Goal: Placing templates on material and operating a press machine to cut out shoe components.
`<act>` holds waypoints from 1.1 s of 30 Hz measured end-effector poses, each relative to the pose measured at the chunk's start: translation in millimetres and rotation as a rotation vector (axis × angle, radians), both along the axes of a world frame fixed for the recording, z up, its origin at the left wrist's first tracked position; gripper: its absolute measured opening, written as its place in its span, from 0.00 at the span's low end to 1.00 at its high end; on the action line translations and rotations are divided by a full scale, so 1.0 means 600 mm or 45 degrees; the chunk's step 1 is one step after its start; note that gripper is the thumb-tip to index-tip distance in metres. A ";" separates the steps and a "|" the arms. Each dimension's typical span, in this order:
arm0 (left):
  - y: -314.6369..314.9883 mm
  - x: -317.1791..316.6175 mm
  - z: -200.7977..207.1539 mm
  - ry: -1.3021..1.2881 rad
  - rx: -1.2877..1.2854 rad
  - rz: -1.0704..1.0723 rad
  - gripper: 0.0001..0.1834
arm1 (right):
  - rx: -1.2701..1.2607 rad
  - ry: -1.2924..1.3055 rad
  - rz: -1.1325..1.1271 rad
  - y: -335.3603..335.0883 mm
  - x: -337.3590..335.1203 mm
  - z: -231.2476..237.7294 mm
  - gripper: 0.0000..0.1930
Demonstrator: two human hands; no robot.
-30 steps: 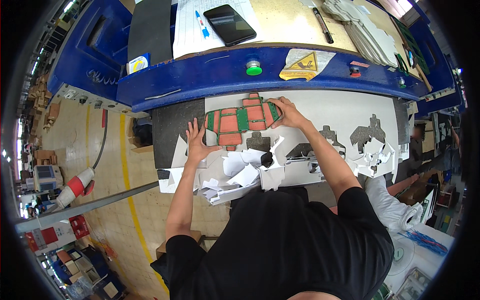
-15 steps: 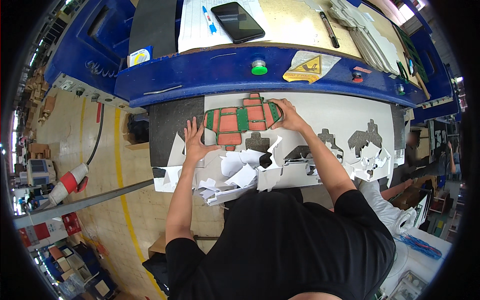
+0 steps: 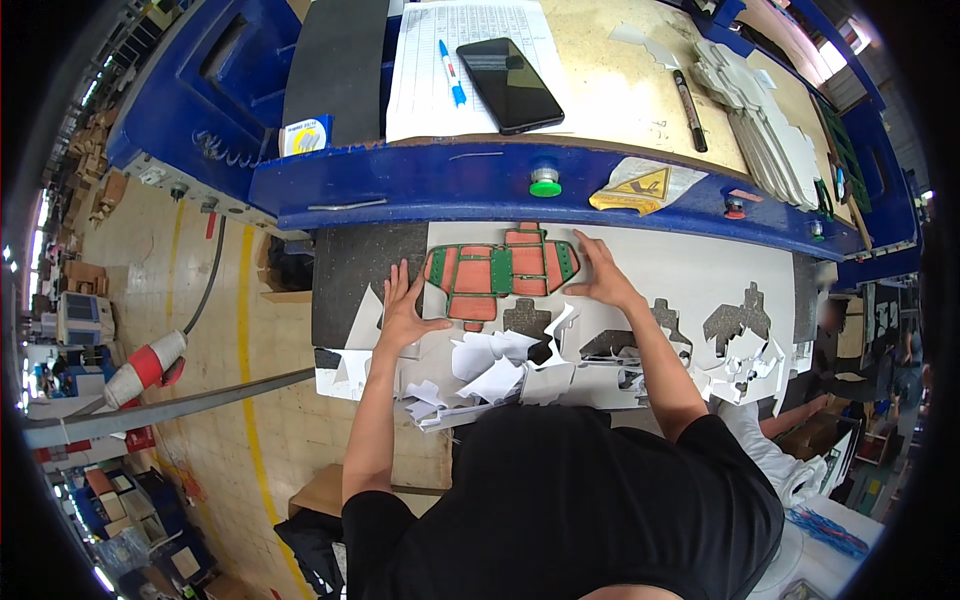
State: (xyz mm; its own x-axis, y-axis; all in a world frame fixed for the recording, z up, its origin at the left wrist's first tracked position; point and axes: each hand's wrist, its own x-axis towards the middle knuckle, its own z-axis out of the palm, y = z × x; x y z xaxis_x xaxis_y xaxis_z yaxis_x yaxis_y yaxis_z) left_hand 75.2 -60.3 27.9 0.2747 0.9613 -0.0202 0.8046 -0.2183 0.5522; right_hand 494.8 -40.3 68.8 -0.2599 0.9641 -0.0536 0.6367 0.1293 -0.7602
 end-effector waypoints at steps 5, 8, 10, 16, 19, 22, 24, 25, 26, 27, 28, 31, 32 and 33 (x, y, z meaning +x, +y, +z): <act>-0.073 0.000 0.077 0.008 0.149 0.234 0.42 | 0.047 -0.091 -0.140 -0.044 0.050 0.075 0.34; -0.154 0.058 0.184 -0.175 0.227 0.403 0.23 | 0.229 -0.014 -0.237 -0.084 0.048 0.169 0.19; -0.232 0.112 0.242 -0.394 -0.065 0.384 0.15 | 0.255 0.069 -0.279 -0.104 0.017 0.217 0.17; -0.406 0.204 0.207 -0.226 -0.362 -0.134 0.20 | 0.496 0.309 -0.216 -0.125 -0.093 0.254 0.14; -0.428 0.191 0.105 -0.111 0.094 -0.089 0.18 | 0.489 0.237 -0.253 -0.149 -0.124 0.252 0.18; -0.458 0.202 0.060 0.058 0.378 -0.120 0.21 | 0.738 -0.061 -0.321 -0.190 -0.129 0.252 0.23; -0.464 0.206 0.035 -0.021 0.398 -0.105 0.20 | 0.707 -0.066 -0.389 -0.214 -0.132 0.242 0.24; -0.461 0.204 0.036 -0.099 0.415 -0.109 0.18 | 0.671 -0.073 -0.475 -0.226 -0.139 0.243 0.24; -0.457 0.203 0.038 -0.121 0.423 -0.107 0.18 | 0.442 0.149 -0.468 -0.237 -0.144 0.245 0.25; -0.449 0.199 0.041 -0.118 0.431 -0.115 0.18 | 0.450 0.154 -0.475 -0.244 -0.144 0.248 0.25; -0.441 0.196 0.045 -0.102 0.437 -0.117 0.17 | 0.304 0.297 -0.439 -0.250 -0.138 0.246 0.25; -0.458 0.193 0.037 -0.100 0.476 -0.134 0.14 | 0.158 0.373 -0.356 -0.315 -0.107 0.190 0.24; -0.467 0.189 0.022 -0.131 0.426 -0.112 0.13 | 0.145 0.320 -0.311 -0.351 -0.097 0.163 0.24; -0.476 0.185 0.007 -0.161 0.373 -0.085 0.12 | 0.082 0.307 -0.264 -0.393 -0.095 0.143 0.24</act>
State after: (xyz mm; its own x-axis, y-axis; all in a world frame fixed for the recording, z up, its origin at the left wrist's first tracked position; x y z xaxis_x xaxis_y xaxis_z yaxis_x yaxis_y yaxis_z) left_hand 186.2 -346.2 31.9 0.3200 0.9010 0.2929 0.7123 -0.4326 0.5526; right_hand 438.0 -275.8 154.6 -0.0554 0.9973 0.0481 0.4570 0.0681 -0.8869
